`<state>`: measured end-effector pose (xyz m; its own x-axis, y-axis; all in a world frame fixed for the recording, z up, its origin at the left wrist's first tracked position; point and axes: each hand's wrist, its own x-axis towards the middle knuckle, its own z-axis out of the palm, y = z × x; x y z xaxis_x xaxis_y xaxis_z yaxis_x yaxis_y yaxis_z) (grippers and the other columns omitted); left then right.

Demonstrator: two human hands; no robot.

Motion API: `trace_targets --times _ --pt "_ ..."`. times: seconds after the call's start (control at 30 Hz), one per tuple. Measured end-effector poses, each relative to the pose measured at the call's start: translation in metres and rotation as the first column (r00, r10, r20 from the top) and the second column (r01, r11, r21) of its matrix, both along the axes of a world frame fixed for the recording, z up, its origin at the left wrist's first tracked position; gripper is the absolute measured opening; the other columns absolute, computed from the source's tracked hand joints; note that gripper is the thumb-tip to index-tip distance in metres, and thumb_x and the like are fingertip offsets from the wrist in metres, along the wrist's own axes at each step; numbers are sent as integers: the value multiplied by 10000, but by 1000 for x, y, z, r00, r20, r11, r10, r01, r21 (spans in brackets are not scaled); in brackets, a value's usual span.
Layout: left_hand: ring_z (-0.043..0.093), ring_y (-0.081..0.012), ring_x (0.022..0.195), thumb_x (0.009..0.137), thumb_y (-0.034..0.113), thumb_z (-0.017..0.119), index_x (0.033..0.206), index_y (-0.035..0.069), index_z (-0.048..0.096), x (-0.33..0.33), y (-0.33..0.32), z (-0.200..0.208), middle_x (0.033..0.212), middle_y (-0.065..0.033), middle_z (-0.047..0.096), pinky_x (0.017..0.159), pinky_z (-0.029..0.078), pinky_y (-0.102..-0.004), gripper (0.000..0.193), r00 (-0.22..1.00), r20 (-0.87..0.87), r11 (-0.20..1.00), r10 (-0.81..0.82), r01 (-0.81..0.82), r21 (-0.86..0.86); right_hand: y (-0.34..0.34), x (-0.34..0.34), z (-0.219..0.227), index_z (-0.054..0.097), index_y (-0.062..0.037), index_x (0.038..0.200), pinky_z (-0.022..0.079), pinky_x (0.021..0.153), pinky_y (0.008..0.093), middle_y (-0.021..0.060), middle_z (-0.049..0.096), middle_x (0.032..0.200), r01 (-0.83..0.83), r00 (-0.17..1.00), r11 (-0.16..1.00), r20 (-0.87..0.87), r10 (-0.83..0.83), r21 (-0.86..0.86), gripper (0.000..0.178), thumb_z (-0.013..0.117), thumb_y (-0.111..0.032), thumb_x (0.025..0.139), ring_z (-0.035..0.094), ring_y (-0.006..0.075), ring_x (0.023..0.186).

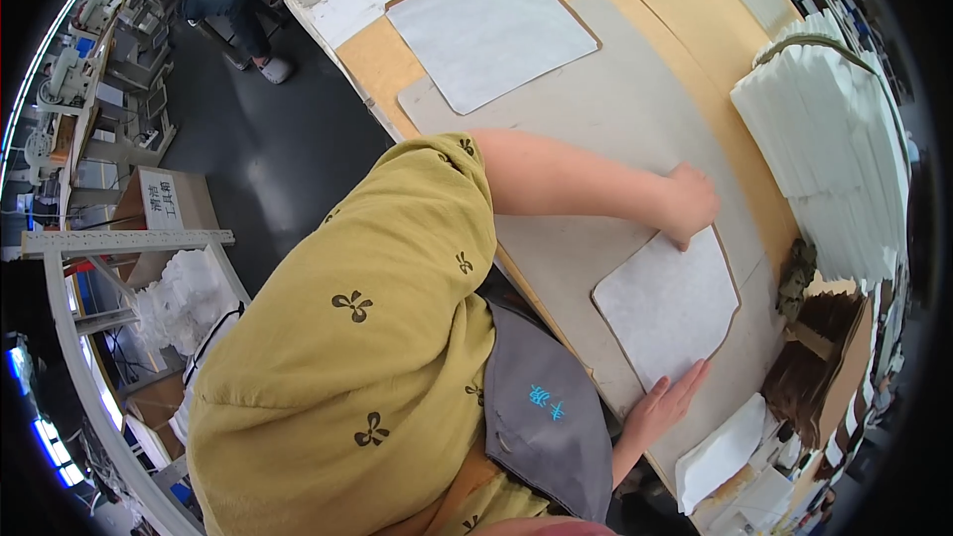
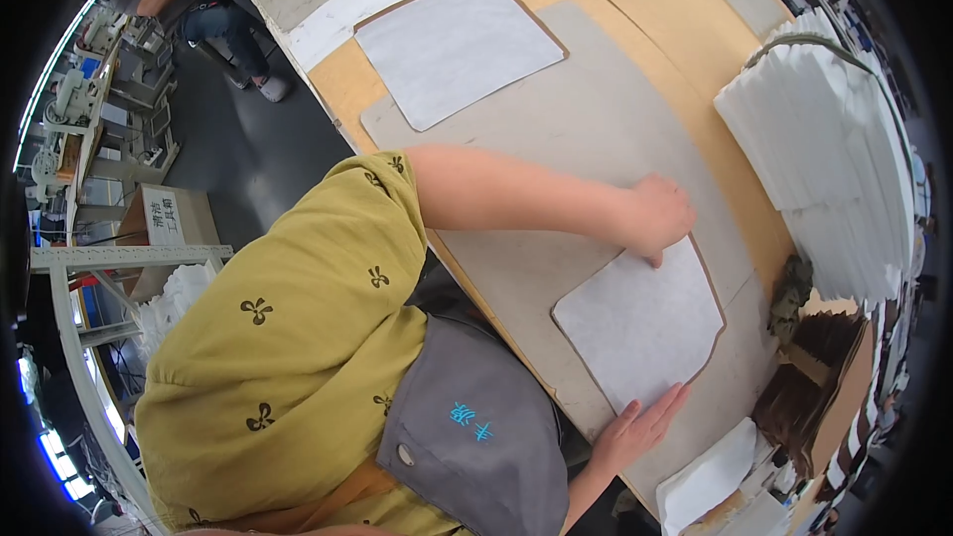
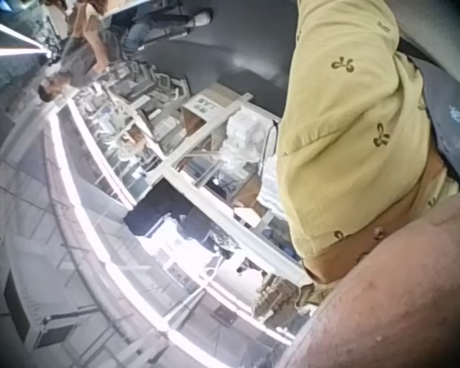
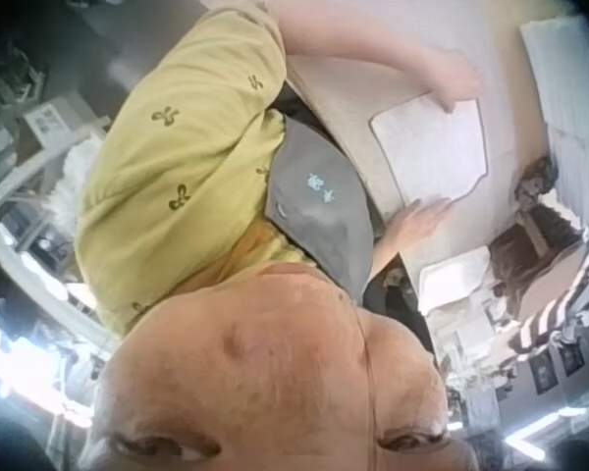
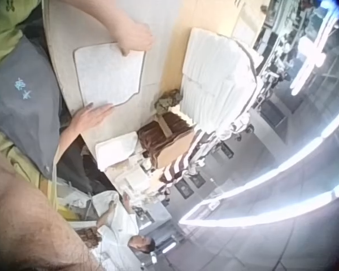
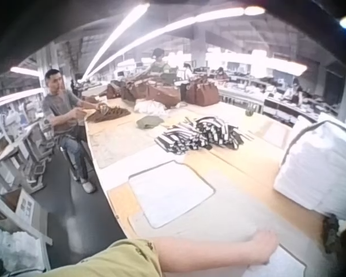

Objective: Applying adhesive to a leather piece and adhering a protective lining sheet.

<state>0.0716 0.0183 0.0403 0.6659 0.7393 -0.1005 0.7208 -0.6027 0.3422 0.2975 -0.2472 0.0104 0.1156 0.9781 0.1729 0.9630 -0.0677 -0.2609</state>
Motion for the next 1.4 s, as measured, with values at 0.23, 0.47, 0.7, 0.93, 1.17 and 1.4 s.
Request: trace_targets --times 0.23,0.47,0.7,0.93,1.17,1.4 --pt "570 -338 1234 743 390 881 1241 21 612 5 3 6 1246 -186 632 990 473 -464 676 1000 -28 995 12 -14 -102 3 3 -3 342 -37 1571 278 1177 486 182 345 1623 -6 1000 1000 -18 7 20 766 262 -608 1067 366 370 1472" --pt "576 -345 1244 709 368 875 1268 38 624 15 21 6 1292 -175 638 1012 482 -470 696 994 -21 979 -106 100 -176 -9 7 -2 358 -42 1564 260 1179 482 172 372 1613 53 998 999 17 -53 -1 704 322 -544 1072 373 353 1469" --pt "621 -299 1133 814 312 809 1293 -8 614 -19 27 22 1197 -164 647 983 514 -370 608 996 78 921 47 -13 -390 1 -5 8 373 -75 1558 254 1182 476 134 369 1618 60 998 998 -19 -61 -25 646 428 -476 1055 390 299 1460" --pt "661 -199 1060 950 315 703 1273 -20 594 -28 14 10 1139 -114 686 967 536 -319 477 773 373 618 513 -31 -786 0 -3 8 389 -86 1549 247 1184 480 107 381 1613 65 997 997 -29 -66 -29 642 452 -482 1048 402 278 1450" --pt "700 -210 1056 1083 324 489 1299 -39 579 -38 8 7 1218 -149 690 942 572 -344 432 660 260 249 704 114 -962 -1 0 7 405 -82 1539 238 1181 477 103 405 1598 67 996 998 -60 -67 -6 622 456 -464 1051 412 276 1441" --pt "695 -200 1074 1091 305 477 1300 -41 579 -39 1 1 1229 -156 686 959 569 -332 418 619 328 272 714 186 -944 -1 -1 8 421 -81 1528 238 1181 466 103 429 1580 67 996 998 -66 -67 -5 614 459 -463 1050 407 278 1445"
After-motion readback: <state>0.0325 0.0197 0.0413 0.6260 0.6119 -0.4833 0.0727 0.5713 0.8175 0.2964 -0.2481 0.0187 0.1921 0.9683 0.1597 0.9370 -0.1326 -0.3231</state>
